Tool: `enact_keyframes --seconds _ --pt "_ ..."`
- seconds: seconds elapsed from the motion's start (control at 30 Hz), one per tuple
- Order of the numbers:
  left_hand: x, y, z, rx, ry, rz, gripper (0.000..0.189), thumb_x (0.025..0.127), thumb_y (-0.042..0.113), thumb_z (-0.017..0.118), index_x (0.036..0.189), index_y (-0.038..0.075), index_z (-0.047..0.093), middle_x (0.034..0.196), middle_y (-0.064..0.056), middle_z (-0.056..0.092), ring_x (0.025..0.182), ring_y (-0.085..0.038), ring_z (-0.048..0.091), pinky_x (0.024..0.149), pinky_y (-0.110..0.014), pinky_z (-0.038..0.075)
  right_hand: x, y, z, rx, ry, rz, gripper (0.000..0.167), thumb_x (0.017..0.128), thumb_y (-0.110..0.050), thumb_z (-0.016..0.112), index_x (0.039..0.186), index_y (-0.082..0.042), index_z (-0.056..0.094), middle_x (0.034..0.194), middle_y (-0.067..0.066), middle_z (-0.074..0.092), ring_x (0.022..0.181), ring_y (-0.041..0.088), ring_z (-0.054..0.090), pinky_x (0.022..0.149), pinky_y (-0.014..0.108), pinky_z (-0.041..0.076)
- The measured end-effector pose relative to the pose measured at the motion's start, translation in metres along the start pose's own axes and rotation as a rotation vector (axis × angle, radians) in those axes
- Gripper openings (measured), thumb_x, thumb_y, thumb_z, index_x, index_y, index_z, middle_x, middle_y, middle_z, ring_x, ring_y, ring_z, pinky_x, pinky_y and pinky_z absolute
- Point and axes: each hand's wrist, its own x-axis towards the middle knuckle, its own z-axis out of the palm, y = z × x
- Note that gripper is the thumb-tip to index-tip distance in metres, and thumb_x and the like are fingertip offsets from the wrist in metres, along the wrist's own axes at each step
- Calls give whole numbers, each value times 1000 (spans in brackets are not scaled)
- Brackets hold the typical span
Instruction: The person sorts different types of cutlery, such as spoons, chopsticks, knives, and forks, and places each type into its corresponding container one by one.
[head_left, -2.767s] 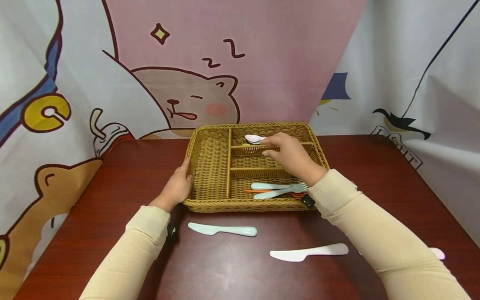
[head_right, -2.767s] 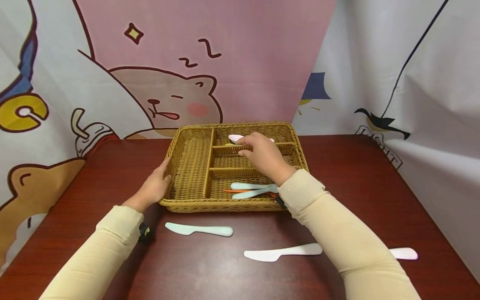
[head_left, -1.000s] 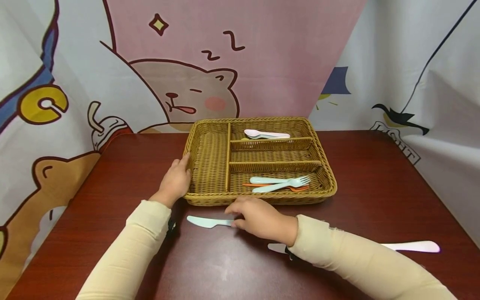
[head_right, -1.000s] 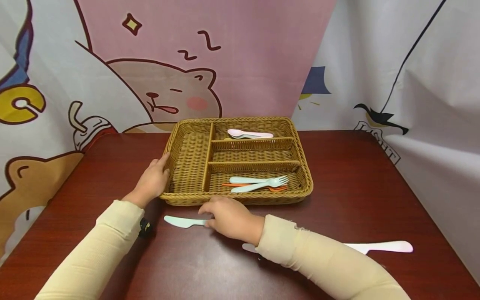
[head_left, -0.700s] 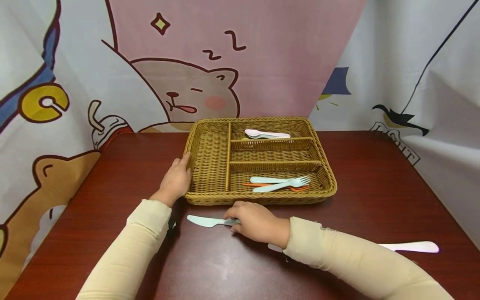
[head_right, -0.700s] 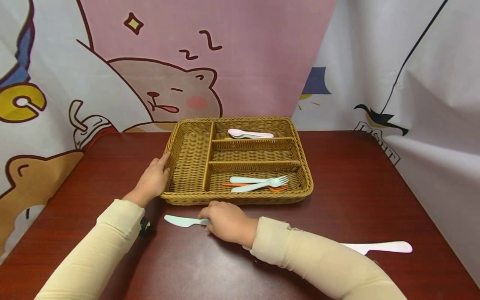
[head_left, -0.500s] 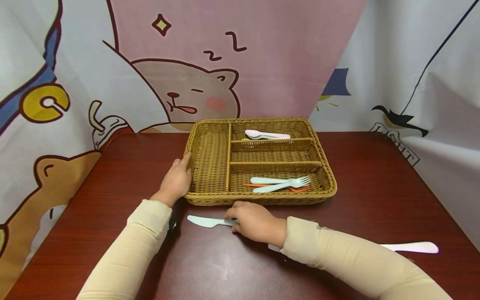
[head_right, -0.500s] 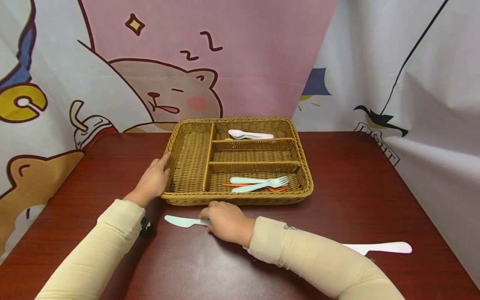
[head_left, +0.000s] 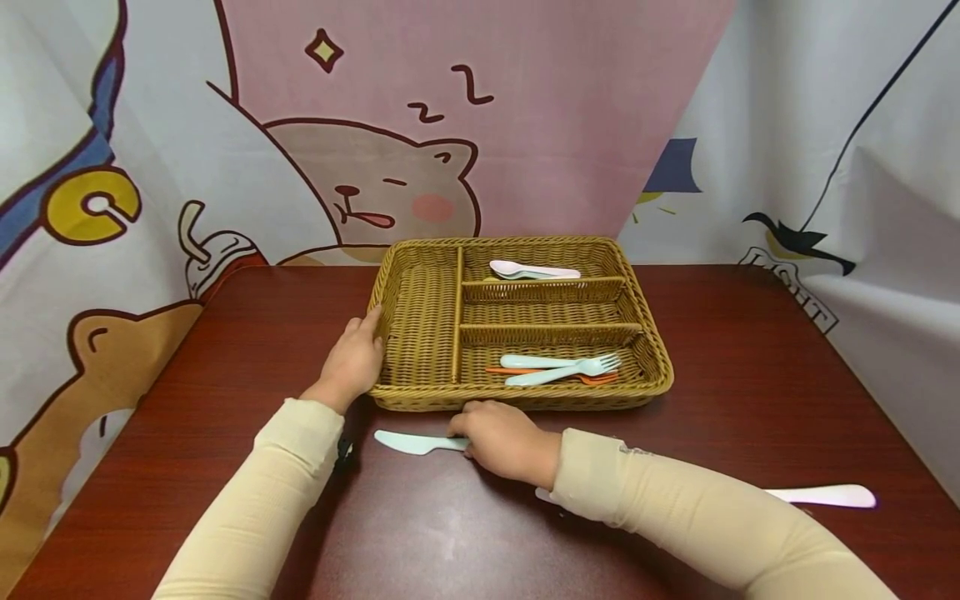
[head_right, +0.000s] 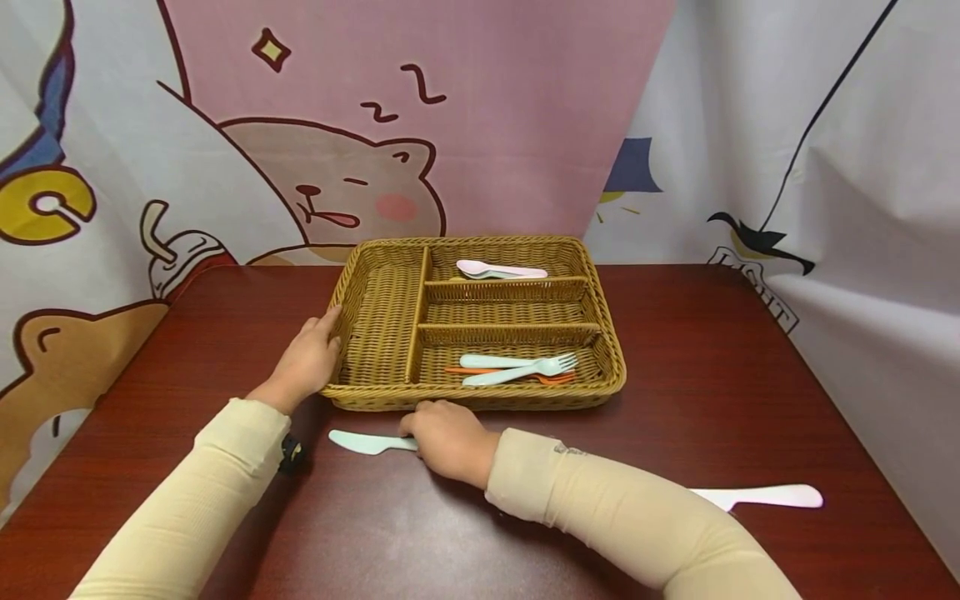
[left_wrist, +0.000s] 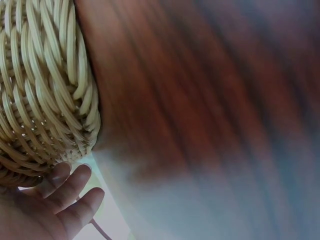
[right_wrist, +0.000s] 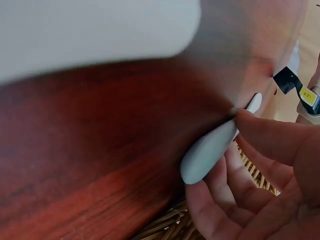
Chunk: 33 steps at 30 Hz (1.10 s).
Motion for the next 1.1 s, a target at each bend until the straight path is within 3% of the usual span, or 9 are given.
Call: enact_keyframes --seconds 0.43,1.1 --pt "1 0 0 -27 -12 -7 55 103 13 36 155 7 19 139 -26 37 124 -42 45 100 -54 40 3 0 -2 13 -68 25 15 77 -9 77 91 -14 73 80 0 62 76 16 60 60 30 48" --pt "0 0 0 -38 -17 -4 55 103 13 35 155 7 19 140 -26 37 123 -42 46 100 -54 40 4 0 -5 81 -86 26 16 73 -7 80 81 -13 68 63 -8 55 60 7 52 55 24 43"
